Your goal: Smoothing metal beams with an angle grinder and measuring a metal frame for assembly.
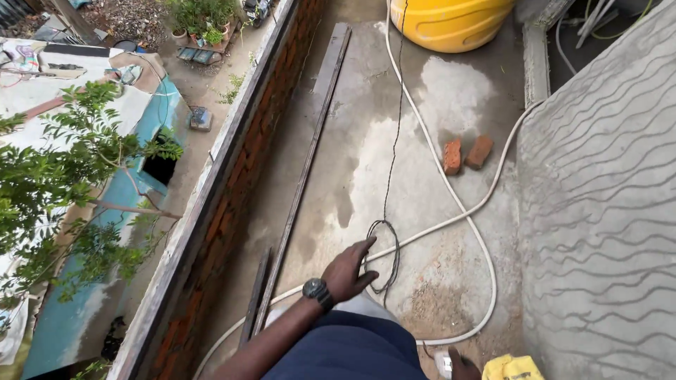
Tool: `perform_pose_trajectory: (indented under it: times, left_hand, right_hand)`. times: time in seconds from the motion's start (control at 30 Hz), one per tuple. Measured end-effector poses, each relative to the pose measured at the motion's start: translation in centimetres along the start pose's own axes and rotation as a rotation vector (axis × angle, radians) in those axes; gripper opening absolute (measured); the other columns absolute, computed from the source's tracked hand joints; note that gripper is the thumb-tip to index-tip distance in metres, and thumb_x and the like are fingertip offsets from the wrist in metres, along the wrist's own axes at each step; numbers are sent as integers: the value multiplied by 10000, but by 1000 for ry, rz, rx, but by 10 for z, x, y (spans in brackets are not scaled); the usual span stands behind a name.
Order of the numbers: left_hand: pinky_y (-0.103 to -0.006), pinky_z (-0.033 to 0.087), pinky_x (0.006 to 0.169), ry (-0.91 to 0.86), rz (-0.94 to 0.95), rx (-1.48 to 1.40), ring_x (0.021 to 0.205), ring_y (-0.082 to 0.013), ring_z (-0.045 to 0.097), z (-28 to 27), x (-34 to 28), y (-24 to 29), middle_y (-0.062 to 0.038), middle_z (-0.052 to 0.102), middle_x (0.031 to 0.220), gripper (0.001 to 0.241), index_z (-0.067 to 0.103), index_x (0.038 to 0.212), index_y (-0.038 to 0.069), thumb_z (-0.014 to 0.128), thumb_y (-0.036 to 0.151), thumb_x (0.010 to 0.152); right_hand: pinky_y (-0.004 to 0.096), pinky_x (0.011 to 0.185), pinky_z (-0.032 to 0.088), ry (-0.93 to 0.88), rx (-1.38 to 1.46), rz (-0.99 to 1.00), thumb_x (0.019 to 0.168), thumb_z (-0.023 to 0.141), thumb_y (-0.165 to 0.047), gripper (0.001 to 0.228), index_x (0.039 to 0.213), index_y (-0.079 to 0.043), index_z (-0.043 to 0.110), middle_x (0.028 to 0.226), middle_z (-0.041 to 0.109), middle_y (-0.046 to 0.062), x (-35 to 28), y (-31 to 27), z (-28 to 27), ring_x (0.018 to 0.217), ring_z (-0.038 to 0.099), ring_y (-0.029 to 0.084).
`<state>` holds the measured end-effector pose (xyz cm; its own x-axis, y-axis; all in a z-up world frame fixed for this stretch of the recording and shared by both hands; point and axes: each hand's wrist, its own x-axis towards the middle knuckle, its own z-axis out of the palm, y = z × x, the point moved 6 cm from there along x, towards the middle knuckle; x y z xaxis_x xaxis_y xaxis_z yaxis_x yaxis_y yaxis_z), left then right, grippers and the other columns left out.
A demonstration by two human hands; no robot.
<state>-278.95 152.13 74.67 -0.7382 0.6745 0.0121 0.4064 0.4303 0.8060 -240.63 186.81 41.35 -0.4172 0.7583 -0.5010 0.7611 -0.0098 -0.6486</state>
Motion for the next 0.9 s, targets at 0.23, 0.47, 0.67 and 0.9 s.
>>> perform_pose_trajectory:
  times: [0.23, 0.47, 0.67, 0.9]
  left_hand:
    - [-511, 440, 1067, -29, 95, 136, 1341, -403, 488, -90, 180, 14, -201, 400, 1583, 1004, 271, 1582, 82, 828, 426, 820]
    - [-519, 373, 1088, 121, 45, 275, 1362, -414, 452, -160, 395, -84, -190, 440, 1512, 1046, 377, 1507, 69, 867, 534, 709]
    - [-472, 473, 1037, 154, -45, -3, 1290, -388, 523, -222, 607, -161, -212, 534, 1395, 975, 456, 1435, 23, 826, 608, 748]
    - [-485, 522, 962, -56, 19, 120, 1174, -346, 582, -283, 796, -211, -151, 618, 1294, 678, 544, 1411, 77, 715, 434, 861]
  right_hand:
    - [260, 625, 531, -480, 298, -279, 936, 704, -342, 452, 1161, 51, 702, 924, 755, 99, 27, -536, 144, 772, 686, 128]
    - [264, 645, 535, -858, 373, -451, 956, 667, -248, 360, 1152, 53, 695, 949, 714, 82, 130, -794, 273, 798, 645, 111]
    - [292, 638, 588, -956, 474, -62, 884, 782, -187, 320, 1097, 25, 672, 910, 705, 95, 287, -924, 316, 753, 683, 153]
    - [305, 585, 565, -901, 331, -213, 809, 819, -69, 241, 967, 17, 659, 813, 695, 109, 466, -1057, 301, 679, 693, 177]
